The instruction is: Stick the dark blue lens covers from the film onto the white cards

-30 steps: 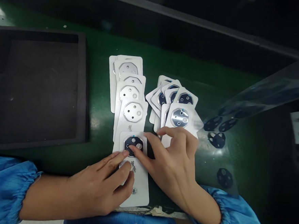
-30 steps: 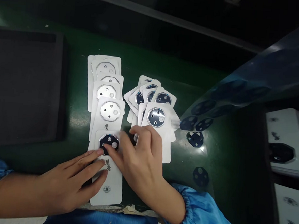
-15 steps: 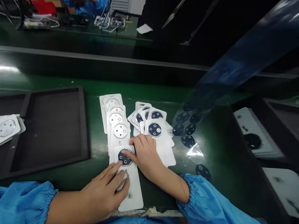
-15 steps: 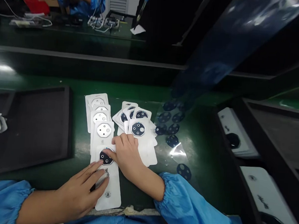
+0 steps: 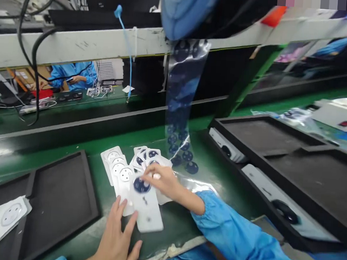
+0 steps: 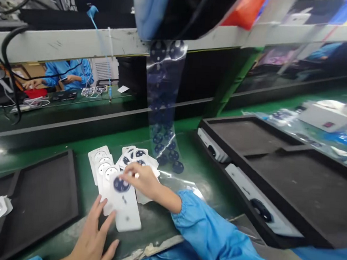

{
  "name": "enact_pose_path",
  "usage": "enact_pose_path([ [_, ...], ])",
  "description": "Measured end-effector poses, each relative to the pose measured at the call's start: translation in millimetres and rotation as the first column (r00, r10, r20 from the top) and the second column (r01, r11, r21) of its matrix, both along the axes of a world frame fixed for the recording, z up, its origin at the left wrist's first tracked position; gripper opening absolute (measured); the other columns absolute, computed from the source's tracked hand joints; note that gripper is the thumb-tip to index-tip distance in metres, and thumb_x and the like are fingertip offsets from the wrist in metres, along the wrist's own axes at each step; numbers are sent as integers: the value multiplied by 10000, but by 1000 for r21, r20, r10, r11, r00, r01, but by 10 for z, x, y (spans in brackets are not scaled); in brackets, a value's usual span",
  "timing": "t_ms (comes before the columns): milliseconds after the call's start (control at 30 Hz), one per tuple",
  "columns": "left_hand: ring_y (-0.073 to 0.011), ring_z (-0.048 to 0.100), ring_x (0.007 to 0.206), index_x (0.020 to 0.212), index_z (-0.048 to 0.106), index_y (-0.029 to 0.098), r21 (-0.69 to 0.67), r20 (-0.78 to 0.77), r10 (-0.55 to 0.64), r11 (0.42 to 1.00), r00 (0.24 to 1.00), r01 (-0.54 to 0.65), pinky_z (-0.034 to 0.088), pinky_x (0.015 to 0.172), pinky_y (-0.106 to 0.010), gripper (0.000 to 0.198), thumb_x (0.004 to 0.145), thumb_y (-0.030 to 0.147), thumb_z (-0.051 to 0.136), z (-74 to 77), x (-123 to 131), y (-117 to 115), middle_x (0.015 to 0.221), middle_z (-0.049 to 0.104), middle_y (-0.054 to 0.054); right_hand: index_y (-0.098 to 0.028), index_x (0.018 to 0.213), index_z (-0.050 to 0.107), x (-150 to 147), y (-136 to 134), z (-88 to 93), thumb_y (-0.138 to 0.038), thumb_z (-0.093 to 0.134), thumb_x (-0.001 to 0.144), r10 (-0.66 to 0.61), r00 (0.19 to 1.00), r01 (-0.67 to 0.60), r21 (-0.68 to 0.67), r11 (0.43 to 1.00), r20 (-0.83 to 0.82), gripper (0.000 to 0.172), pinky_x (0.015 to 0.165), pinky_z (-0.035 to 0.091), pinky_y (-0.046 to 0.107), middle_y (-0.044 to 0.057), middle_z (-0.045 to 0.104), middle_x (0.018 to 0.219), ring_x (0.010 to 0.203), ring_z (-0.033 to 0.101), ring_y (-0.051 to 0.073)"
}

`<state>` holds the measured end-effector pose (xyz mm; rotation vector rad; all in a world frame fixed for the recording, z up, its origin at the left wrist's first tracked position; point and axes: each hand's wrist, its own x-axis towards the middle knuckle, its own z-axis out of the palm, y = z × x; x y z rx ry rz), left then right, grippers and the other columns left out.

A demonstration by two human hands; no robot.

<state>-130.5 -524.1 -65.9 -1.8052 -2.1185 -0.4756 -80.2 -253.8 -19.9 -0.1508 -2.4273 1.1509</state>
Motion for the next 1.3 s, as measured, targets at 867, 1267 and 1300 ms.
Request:
enact_pose_path([
  [867, -376, 556, 1239, 1296, 615, 75, 10, -34, -246, 969, 969, 246, 385, 1085, -563, 359, 969, 209, 551, -139, -140, 53, 1366, 582, -226, -215, 1467, 584, 1894, 1341, -467, -488, 530, 1040, -21, 939, -166, 506, 847, 343, 510, 1065, 511, 500, 136, 647, 1409, 1287, 606, 311],
  [1267, -433, 524, 1261, 1284, 606, 39, 6, 39, -241, 970, 970, 241, 519, 954, -618, 337, 979, 159, 528, -80, -74, 73, 1369, 540, -268, -220, 1040, 670, 1770, 1288, -356, -482, 612, 982, -148, 925, -50, 499, 865, 349, 274, 854, 586, 417, 100, 737, 1006, 976, 714, 275],
  [1300, -434, 526, 1258, 1286, 605, 37, 1, 39, -242, 970, 969, 242, 524, 950, -616, 340, 978, 158, 527, -73, -72, 74, 1367, 540, -271, -221, 1029, 660, 1774, 1273, -343, -470, 604, 985, -167, 920, -39, 505, 862, 355, 259, 832, 591, 417, 99, 743, 996, 960, 724, 282],
])
